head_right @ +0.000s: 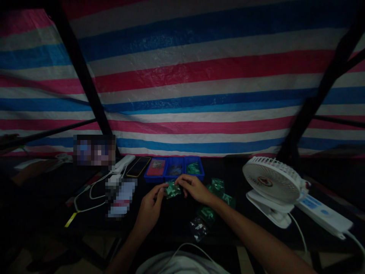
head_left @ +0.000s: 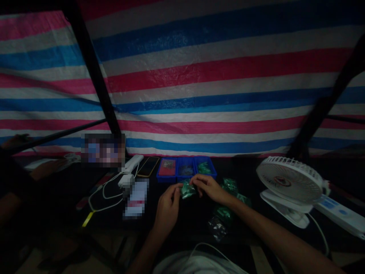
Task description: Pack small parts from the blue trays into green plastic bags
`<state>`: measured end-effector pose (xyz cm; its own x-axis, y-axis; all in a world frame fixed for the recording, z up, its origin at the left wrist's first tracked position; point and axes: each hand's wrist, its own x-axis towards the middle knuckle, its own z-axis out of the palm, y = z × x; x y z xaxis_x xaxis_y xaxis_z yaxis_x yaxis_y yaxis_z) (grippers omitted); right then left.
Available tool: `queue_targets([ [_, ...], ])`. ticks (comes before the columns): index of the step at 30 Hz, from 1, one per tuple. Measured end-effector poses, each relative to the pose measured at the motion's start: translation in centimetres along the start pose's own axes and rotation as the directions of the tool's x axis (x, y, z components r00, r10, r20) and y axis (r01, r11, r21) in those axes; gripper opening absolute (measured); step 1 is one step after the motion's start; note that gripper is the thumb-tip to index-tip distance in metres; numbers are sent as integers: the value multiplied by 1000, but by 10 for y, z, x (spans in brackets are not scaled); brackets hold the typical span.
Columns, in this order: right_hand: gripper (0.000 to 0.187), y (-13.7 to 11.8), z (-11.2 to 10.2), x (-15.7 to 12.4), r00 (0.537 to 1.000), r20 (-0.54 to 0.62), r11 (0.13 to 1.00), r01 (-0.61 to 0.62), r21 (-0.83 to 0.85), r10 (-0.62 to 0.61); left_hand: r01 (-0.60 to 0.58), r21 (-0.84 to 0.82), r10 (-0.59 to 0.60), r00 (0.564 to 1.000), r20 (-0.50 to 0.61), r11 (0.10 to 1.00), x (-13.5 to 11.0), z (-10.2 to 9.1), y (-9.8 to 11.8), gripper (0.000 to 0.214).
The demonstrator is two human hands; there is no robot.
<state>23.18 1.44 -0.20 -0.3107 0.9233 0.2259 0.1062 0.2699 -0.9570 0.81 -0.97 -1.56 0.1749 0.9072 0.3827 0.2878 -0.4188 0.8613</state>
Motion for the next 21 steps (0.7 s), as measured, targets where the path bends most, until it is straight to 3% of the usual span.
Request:
queue_targets([
  [11, 33, 3, -1, 0, 999, 37, 999, 34, -38, -32, -19, 0, 19, 1000, 16, 1000, 2, 4, -3, 23],
  [21, 36, 4, 1, 0, 998, 37, 999, 45, 8, -45, 14, -35, -14, 1000, 6, 999, 1, 4, -2, 30],
])
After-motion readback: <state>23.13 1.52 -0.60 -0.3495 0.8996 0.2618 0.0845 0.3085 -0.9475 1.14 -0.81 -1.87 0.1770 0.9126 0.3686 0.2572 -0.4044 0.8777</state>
